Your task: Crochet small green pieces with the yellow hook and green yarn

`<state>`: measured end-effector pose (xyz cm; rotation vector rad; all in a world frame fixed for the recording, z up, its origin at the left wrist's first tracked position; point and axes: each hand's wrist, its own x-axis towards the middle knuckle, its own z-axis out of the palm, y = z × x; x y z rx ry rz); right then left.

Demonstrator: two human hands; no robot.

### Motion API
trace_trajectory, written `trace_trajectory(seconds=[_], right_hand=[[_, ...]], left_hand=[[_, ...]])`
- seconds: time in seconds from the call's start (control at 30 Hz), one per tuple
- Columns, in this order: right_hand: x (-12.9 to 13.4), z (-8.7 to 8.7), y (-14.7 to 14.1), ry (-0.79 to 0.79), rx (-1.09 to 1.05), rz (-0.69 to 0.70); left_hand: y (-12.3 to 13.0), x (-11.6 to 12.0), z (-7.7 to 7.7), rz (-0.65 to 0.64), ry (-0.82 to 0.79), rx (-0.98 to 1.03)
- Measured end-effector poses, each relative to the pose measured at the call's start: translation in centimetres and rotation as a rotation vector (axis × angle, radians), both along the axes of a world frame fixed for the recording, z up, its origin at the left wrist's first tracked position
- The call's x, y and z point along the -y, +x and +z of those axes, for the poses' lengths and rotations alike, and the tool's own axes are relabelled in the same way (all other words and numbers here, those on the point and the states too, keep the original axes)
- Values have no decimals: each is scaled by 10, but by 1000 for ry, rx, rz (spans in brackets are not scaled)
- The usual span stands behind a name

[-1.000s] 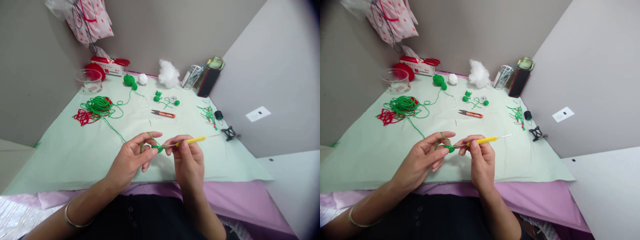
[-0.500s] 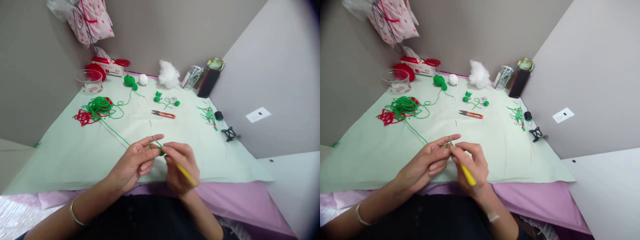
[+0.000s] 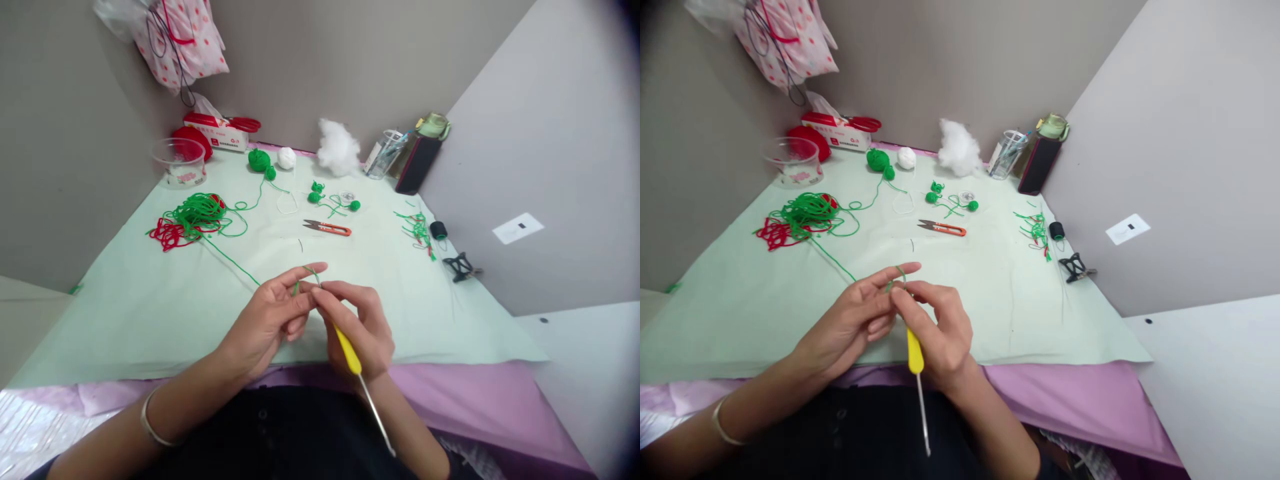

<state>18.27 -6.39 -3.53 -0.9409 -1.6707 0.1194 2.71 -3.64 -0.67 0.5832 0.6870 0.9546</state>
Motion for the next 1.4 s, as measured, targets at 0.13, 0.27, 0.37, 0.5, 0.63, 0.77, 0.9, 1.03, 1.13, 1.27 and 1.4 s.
trace_trajectory(seconds=[0.13, 0.27, 0.37, 0.5, 0.63, 0.77, 0.9, 1.03, 1.13, 1.27, 1.4], right_hand=[[-4, 6, 4, -122, -285, 58], [-10, 10, 2, -326, -610, 216], [-10, 8, 0, -361, -547, 197], [-12, 8, 1, -427, -661, 201], [-12, 11, 4, -475, -702, 252], [-5, 11, 2, -386, -529, 185], [2, 6, -1, -183, -271, 114], [3, 6, -2, -95, -238, 127], [2, 10, 0, -150, -279, 135], [1, 9, 2, -92, -86, 129], [2, -5, -2, 85, 204, -60]], left_hand=[[-6, -6, 0, -52, -46, 92], [-6, -4, 1, 33, 51, 20], [-3, 0, -2, 49, 154, -90], [-5, 1, -4, 51, 208, -167], [-9, 2, -3, 68, 223, -202], [-10, 4, -2, 104, 321, -332], [-8, 5, 0, 192, 423, -513], [-8, 5, 3, 193, 442, -516], [-10, 5, 4, 185, 448, -512], [-8, 6, 1, 256, 550, -596], [-4, 9, -4, 248, 501, -506]])
